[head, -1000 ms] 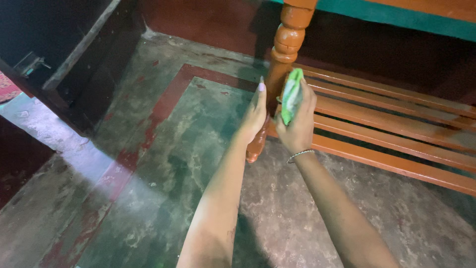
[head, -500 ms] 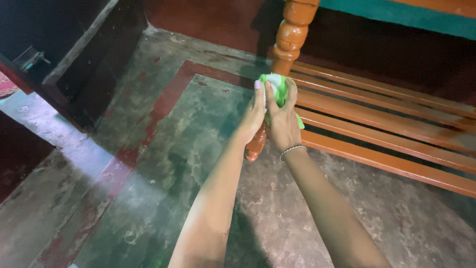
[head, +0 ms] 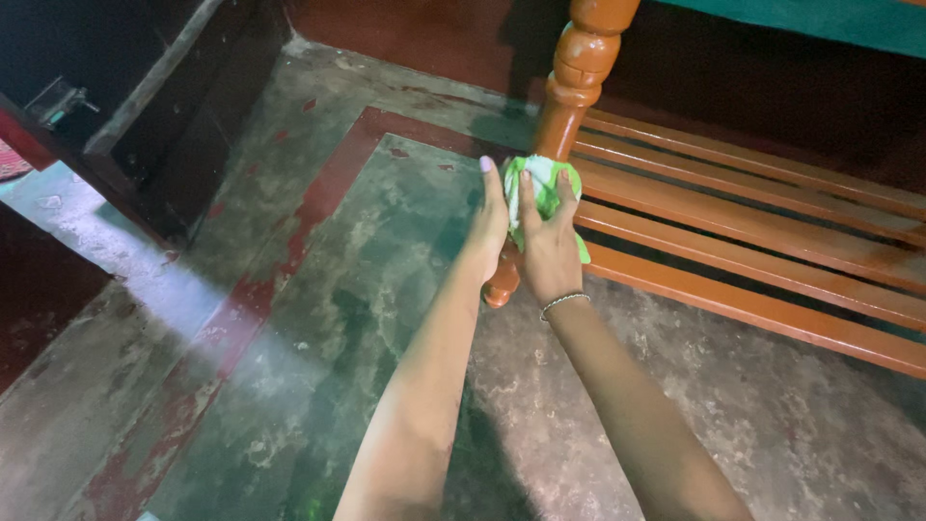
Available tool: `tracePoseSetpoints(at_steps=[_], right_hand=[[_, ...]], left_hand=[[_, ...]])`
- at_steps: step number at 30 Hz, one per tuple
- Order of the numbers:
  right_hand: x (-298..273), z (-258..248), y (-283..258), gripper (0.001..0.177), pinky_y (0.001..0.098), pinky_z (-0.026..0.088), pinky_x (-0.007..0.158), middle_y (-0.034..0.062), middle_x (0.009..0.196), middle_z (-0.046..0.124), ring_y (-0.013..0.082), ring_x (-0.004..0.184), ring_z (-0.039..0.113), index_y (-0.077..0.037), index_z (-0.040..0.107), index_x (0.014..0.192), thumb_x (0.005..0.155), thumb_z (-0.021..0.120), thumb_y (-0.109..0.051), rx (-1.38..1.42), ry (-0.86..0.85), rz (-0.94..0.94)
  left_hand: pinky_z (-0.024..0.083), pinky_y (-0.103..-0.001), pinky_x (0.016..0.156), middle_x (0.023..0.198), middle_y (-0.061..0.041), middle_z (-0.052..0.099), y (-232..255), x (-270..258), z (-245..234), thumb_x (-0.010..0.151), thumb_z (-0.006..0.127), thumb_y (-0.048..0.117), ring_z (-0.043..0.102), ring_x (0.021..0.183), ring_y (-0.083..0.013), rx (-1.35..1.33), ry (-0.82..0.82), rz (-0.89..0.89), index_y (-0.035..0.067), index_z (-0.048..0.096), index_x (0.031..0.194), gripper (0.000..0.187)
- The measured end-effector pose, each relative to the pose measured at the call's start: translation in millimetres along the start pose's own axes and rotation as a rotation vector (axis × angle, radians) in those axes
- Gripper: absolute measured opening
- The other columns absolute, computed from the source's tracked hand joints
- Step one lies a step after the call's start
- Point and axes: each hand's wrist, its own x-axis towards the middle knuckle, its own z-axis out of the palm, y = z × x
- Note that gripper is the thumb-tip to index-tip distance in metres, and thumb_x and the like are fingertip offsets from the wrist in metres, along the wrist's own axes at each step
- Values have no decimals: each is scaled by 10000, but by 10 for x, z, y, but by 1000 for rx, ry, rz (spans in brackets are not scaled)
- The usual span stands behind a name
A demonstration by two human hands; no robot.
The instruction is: The person cleans a wooden table using a green cloth and a spray bottle. They wipe the table legs, the tabletop, and the lower slatted shelf, spraying the cloth with liquid as needed. The person also wipes a wall niche containing artificial flowers.
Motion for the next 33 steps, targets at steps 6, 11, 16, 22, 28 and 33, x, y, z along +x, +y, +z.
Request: tracePoseSetpoints(at_steps=[6, 11, 16, 22, 28, 33], right_hand=[[-112, 139, 8, 992, 522, 485, 1058, 419, 1524, 233, 613, 1389, 367, -177, 351, 1593, 737, 832, -39, -8, 10, 4], [-179, 178, -5, 1037, 482, 502, 1047, 397, 1545, 232, 573, 1435, 356, -184, 368, 1586, 652, 731, 87, -77, -99, 79], [-290, 265, 13, 938, 501, 483, 1084, 393, 1540, 254, 575, 1410, 387, -176, 393, 1582, 737, 727, 57, -74, -21, 19], [-412, 346, -14, 880, 497, 495, 1043, 391, 1546, 249, 571, 1317, 477, -193, 394, 1583, 793, 716, 19, -19, -65, 83], [-464, 321, -83, 903, 500, 502, 1008, 368, 1528, 244, 566, 1278, 497, -197, 399, 1556, 751, 774, -35, 0, -109, 132], [-506, 342, -83, 949, 475, 526, 990, 332, 1537, 242, 526, 1271, 530, -206, 414, 1547, 692, 767, 5, -15, -168, 178]], left_hand=[[389, -431, 1127, 1484, -205, 543, -344, 132, -172, 826, 164, 882, 513, 1374, -327, 103, 59, -179, 28, 502, 1492, 1134], [458, -418, 1062, 1357, -241, 649, -564, 176, -219, 848, 141, 878, 613, 1282, -337, 232, 15, -162, -38, 585, 1396, 1157], [471, -416, 1025, 1322, -259, 657, -635, 121, -233, 858, 131, 865, 620, 1236, -344, 275, 38, -155, -47, 592, 1381, 1148], [490, -444, 1018, 1310, -291, 666, -624, 57, -238, 887, 128, 836, 643, 1233, -390, 355, 94, -200, -28, 584, 1373, 1091], [410, -460, 1095, 1451, -242, 539, -719, 88, -243, 855, 138, 813, 507, 1369, -385, 326, 96, -87, 56, 466, 1492, 1042], [357, -454, 1180, 1512, -253, 508, -760, 124, -390, 887, 146, 820, 451, 1437, -394, 332, 174, -132, 30, 475, 1504, 1055]])
